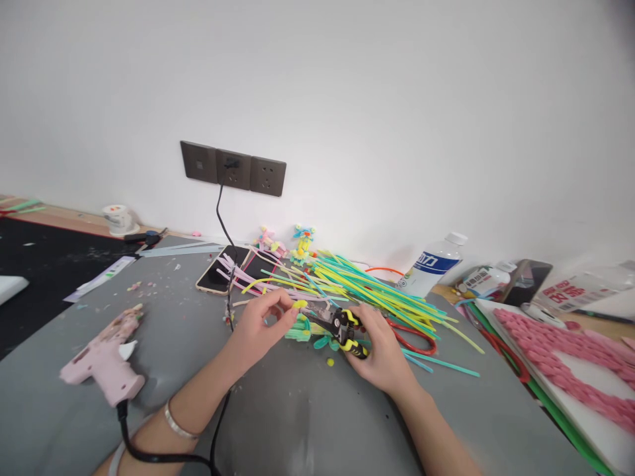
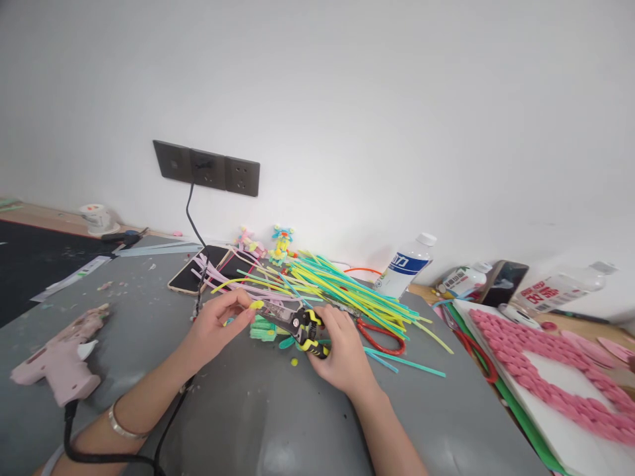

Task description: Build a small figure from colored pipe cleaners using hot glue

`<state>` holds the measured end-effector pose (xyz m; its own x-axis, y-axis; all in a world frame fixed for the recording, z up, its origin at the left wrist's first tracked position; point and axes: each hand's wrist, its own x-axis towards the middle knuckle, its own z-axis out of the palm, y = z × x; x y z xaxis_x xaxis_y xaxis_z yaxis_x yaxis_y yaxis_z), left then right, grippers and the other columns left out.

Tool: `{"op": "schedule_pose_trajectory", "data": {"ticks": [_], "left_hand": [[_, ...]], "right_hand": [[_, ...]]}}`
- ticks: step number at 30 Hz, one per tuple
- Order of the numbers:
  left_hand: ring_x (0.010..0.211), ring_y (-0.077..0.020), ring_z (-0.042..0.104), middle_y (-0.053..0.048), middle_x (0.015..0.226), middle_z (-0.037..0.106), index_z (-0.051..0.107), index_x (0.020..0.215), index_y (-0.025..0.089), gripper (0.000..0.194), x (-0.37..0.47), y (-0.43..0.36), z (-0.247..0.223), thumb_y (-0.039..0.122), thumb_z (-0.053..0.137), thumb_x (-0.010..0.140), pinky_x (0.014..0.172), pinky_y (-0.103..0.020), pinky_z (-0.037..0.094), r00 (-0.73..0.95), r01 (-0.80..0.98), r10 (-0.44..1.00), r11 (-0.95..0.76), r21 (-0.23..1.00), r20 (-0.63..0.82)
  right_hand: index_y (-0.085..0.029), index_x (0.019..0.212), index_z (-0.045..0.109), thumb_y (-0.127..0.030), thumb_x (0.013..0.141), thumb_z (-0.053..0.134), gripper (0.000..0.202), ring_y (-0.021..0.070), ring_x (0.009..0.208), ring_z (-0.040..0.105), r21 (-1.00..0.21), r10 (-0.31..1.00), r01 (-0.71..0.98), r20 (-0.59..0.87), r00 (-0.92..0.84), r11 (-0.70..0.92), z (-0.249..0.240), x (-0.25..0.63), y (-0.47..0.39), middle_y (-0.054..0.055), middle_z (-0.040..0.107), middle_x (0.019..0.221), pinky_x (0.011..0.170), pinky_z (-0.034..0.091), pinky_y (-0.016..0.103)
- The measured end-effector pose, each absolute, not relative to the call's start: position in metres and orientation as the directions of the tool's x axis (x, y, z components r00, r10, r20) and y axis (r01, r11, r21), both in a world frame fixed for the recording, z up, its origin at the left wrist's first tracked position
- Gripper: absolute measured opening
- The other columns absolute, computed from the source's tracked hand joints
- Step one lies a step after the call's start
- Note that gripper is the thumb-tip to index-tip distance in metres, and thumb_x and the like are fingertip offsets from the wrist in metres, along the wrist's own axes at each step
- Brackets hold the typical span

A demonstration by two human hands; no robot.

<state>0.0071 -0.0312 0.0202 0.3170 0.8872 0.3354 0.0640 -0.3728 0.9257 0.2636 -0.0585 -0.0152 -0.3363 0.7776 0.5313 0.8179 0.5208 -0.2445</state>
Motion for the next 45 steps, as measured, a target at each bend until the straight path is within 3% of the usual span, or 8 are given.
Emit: {"op": "schedule_pose_trajectory", "data": {"ticks": [16,34,45], "left_hand": [[0.067,-0.0128,0.050,0.002,0.071,0.052,0.051,0.072,0.020,0.017,0.0060,-0.0327,0.0219,0.024,0.054,0.089,0.062,-0.024,0.039,0.359,0.112,0.866,-0.410,0.905,0.348],[0.065,-0.0134,0.051,0.001,0.068,0.052,0.049,0.069,0.020,0.021,0.0063,-0.0358,0.0271,0.026,0.052,0.090,0.064,-0.025,0.041,0.369,0.095,0.858,-0.417,0.904,0.358],[0.064,-0.0125,0.047,0.003,0.066,0.048,0.044,0.067,0.021,0.021,0.0048,-0.0339,0.0235,0.019,0.054,0.085,0.061,-0.024,0.038,0.361,0.091,0.844,-0.456,0.885,0.397]], "right_hand": [[-0.020,0.113,0.052,-0.015,0.068,0.057,0.046,0.0265,0.082,0.061,-0.281,0.792,0.811,0.519,-0.322,0.513,-0.0118,0.2622,-0.0592,0.009,0.066,0.099,0.071,0.051,0.035],[-0.019,0.112,0.055,-0.014,0.067,0.056,0.045,0.0257,0.082,0.065,-0.319,0.793,0.791,0.522,-0.313,0.522,-0.0129,0.2629,-0.0599,0.010,0.069,0.098,0.068,0.053,0.033],[-0.021,0.110,0.055,-0.015,0.068,0.054,0.043,0.0264,0.082,0.067,-0.318,0.791,0.785,0.517,-0.327,0.531,-0.0097,0.2608,-0.0607,0.009,0.069,0.096,0.068,0.053,0.034]]}}
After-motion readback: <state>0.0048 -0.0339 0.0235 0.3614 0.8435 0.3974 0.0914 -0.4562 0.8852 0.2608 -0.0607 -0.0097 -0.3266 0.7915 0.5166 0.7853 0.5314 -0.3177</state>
